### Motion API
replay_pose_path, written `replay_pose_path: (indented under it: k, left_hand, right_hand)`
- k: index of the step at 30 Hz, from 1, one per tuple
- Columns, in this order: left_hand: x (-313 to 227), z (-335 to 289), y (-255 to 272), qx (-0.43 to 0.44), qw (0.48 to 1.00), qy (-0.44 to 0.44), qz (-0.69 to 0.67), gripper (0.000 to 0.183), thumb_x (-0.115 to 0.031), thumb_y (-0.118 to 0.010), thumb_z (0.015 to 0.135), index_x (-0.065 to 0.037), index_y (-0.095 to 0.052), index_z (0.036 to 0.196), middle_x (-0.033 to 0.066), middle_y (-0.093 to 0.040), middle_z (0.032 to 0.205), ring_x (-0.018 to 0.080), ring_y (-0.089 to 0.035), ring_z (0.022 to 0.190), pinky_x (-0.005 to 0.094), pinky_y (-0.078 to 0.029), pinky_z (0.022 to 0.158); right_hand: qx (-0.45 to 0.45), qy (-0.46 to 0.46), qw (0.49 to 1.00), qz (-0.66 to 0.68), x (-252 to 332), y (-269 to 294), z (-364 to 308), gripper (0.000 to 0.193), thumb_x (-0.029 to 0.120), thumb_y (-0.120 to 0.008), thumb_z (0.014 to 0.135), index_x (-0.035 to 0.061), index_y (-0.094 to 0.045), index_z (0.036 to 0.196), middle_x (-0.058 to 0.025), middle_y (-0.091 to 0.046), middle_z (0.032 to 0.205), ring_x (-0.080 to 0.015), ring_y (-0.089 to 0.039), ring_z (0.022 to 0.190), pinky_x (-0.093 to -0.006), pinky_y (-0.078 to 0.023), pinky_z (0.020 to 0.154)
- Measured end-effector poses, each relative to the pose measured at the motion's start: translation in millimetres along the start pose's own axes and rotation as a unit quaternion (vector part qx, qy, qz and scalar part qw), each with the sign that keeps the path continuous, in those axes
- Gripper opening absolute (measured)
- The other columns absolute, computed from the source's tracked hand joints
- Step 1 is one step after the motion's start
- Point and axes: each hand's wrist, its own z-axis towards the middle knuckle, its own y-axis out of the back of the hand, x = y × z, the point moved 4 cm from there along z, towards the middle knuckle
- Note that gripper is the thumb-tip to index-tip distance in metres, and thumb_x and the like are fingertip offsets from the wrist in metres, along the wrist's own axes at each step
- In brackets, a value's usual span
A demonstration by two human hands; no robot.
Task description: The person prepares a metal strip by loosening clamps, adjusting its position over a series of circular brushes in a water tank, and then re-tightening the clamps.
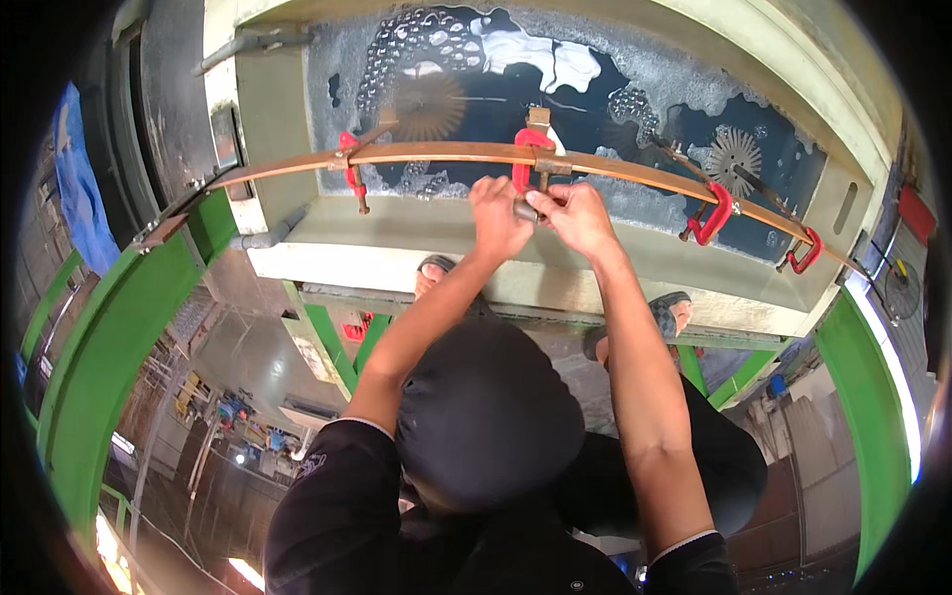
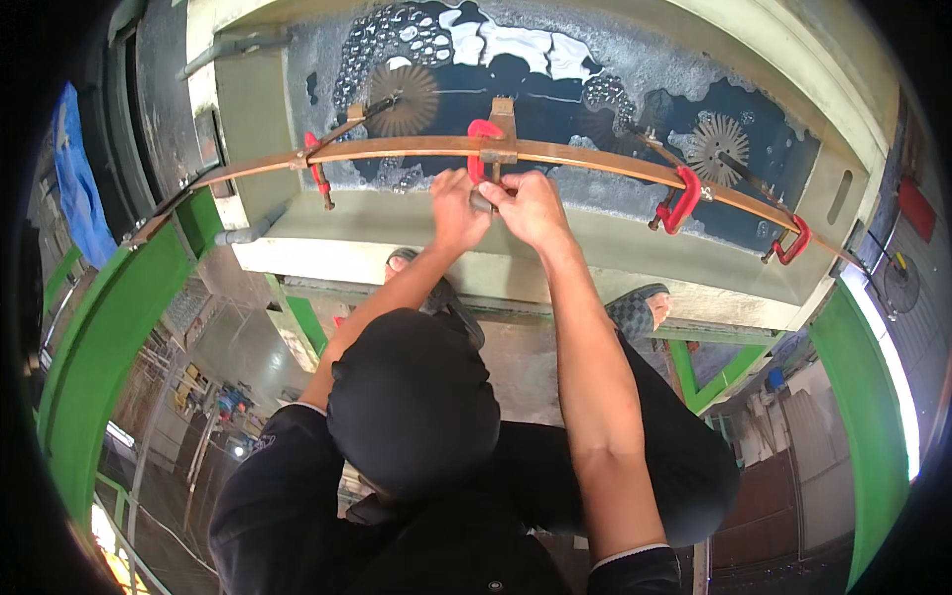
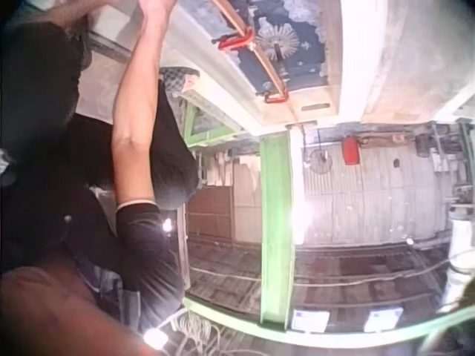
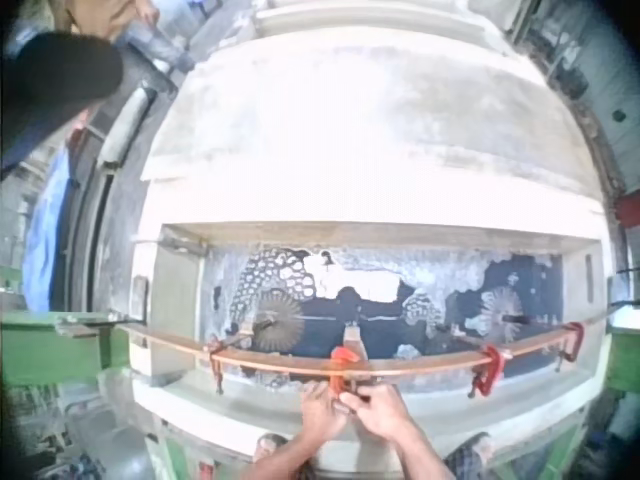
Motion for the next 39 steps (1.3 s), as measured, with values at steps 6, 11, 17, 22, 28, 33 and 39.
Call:
replay_pose_path:
  k: [6, 11, 17, 22, 28, 33, 39]
  left_hand:
    - [7.7, 3.6, -23.3, 0.166, 0.956, 0.037, -0.24, 0.026, -0.004, -0.065, 0.075, -0.004, -0.068, 0.101, 0.0168, -0.068, 0.098, 0.0387, -0.062, 0.101, 0.0471, -0.049, 0.088]
    - [-9.4, -14.4, -29.7, -0.064, 0.972, 0.095, -0.206, 0.03, -0.002, -0.063, 0.079, -0.001, -0.062, 0.109, 0.0186, -0.065, 0.106, 0.0408, -0.06, 0.102, 0.0485, -0.045, 0.096]
    - [-9.9, -16.1, -30.7, -0.007, 0.965, 0.144, -0.218, 0.025, -0.001, -0.06, 0.081, 0.0, -0.062, 0.106, 0.0231, -0.063, 0.11, 0.0437, -0.059, 0.107, 0.0478, -0.045, 0.096]
    - [-2.9, -16.8, -59.5, 0.198, 0.885, 0.224, -0.358, 0.026, -0.001, -0.062, 0.082, 0.001, -0.062, 0.108, 0.0144, -0.067, 0.105, 0.0298, -0.065, 0.102, 0.0454, -0.05, 0.09]
    - [-45.4, -39.5, -63.1, 0.234, 0.562, 0.369, -0.702, 0.043, -0.008, -0.061, 0.09, -0.008, -0.05, 0.132, 0.0082, -0.057, 0.129, 0.022, -0.054, 0.122, 0.0447, -0.044, 0.104]
    - [-43.3, -39.7, -70.1, 0.287, 0.564, 0.291, -0.718, 0.048, -0.034, -0.058, 0.099, -0.011, -0.045, 0.139, 0.008, -0.048, 0.143, 0.0235, -0.048, 0.131, 0.0481, -0.035, 0.113]
    - [-77.0, -36.2, -43.4, 0.168, 0.529, 0.419, -0.719, 0.033, -0.017, -0.049, 0.098, -0.005, -0.05, 0.128, 0.0098, -0.057, 0.13, 0.0236, -0.057, 0.121, 0.0485, -0.048, 0.102]
  right_hand:
    - [0.009, 0.014, 0.991, -0.134, 14.9, 6.6, -5.7, 0.035, 0.038, -0.07, 0.088, 0.0049, -0.076, 0.096, -0.02, -0.072, 0.082, -0.034, -0.071, 0.079, -0.0422, -0.052, 0.073]
    - [-0.014, 0.045, 0.995, -0.09, 15.4, 7.9, -11.5, 0.033, 0.036, -0.072, 0.087, 0.0039, -0.076, 0.095, -0.021, -0.07, 0.078, -0.0339, -0.07, 0.074, -0.0426, -0.052, 0.071]
    - [-0.014, 0.025, 0.996, -0.09, 18.7, 8.7, -9.5, 0.035, 0.036, -0.071, 0.089, 0.0015, -0.075, 0.096, -0.0152, -0.066, 0.068, -0.018, -0.059, 0.061, -0.0383, -0.049, 0.065]
    - [-0.021, 0.044, 0.997, -0.064, 18.2, 10.5, -8.9, 0.037, 0.038, -0.072, 0.087, 0.0026, -0.076, 0.095, -0.0194, -0.071, 0.079, -0.0318, -0.07, 0.074, -0.041, -0.052, 0.072]
    - [0.051, -0.004, 0.992, -0.112, 18.3, 10.4, -6.8, 0.037, 0.041, -0.072, 0.086, 0.0045, -0.076, 0.088, -0.0148, -0.071, 0.075, -0.0268, -0.067, 0.07, -0.0398, -0.051, 0.07]
    - [0.087, 0.026, 0.988, -0.129, 19.4, 11.1, 8.4, 0.038, 0.038, -0.071, 0.089, 0.0, -0.072, 0.083, -0.0084, -0.066, 0.068, -0.0146, -0.057, 0.063, -0.0359, -0.047, 0.062]
    - [0.13, 0.006, 0.988, -0.089, 4.0, 4.5, 15.8, 0.037, 0.036, -0.071, 0.088, -0.0008, -0.072, 0.091, -0.0158, -0.071, 0.082, -0.0265, -0.066, 0.074, -0.04, -0.051, 0.072]
